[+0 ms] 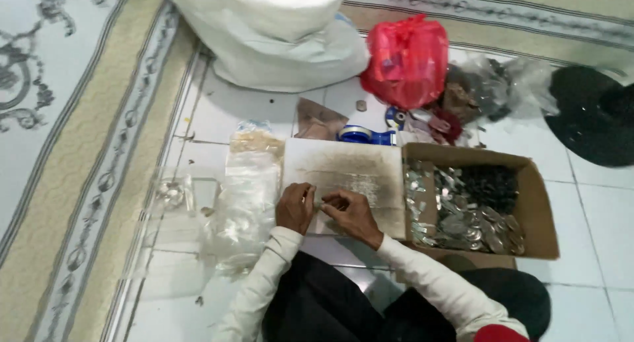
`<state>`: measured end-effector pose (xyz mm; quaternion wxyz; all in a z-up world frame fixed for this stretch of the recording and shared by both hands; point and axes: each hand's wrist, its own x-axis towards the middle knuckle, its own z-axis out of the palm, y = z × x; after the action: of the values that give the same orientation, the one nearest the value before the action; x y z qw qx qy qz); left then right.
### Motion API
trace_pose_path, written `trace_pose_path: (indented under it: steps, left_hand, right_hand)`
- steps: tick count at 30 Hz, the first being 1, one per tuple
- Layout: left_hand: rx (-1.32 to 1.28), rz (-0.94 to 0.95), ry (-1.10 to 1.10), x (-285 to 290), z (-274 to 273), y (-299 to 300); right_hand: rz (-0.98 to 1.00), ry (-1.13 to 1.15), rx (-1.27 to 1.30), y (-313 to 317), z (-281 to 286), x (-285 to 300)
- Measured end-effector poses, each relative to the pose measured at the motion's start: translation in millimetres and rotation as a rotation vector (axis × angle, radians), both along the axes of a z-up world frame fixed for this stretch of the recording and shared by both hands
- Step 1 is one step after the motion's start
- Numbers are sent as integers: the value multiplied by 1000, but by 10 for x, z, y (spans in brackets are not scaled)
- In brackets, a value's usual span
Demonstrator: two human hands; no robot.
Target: Sorting and bagging small metal hardware components from a large box into individual plastic bags.
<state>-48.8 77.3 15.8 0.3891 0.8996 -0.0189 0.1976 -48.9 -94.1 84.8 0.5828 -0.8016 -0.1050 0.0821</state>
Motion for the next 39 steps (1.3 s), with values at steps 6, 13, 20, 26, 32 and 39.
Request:
trace_pose_path:
  steps: [6,13,20,26,32,39]
  left_hand:
    - [255,-340,19,-194,-497,-967]
    - [260,-256,-19,-42,-390,-1753]
    - [502,-379,-99,451,-553,-2589]
    - [974,-411,94,746,-744,-3035]
    - [1265,-384,292,994,-1020,-3227]
    - [1267,-325,329,983,-811,-3202]
  right_hand:
    - [-155,-85,-153,-1595,-224,-208]
    - [-272,-21,-299,-2855,-700,172]
    - [-261,-4,-479,-2720,-1167,594]
    - [-196,-82,-563,-2674,-1062,662]
    - [-115,-83,-572,-2647,-1061,721]
    - [-126,7,-546,-2598,-853,544]
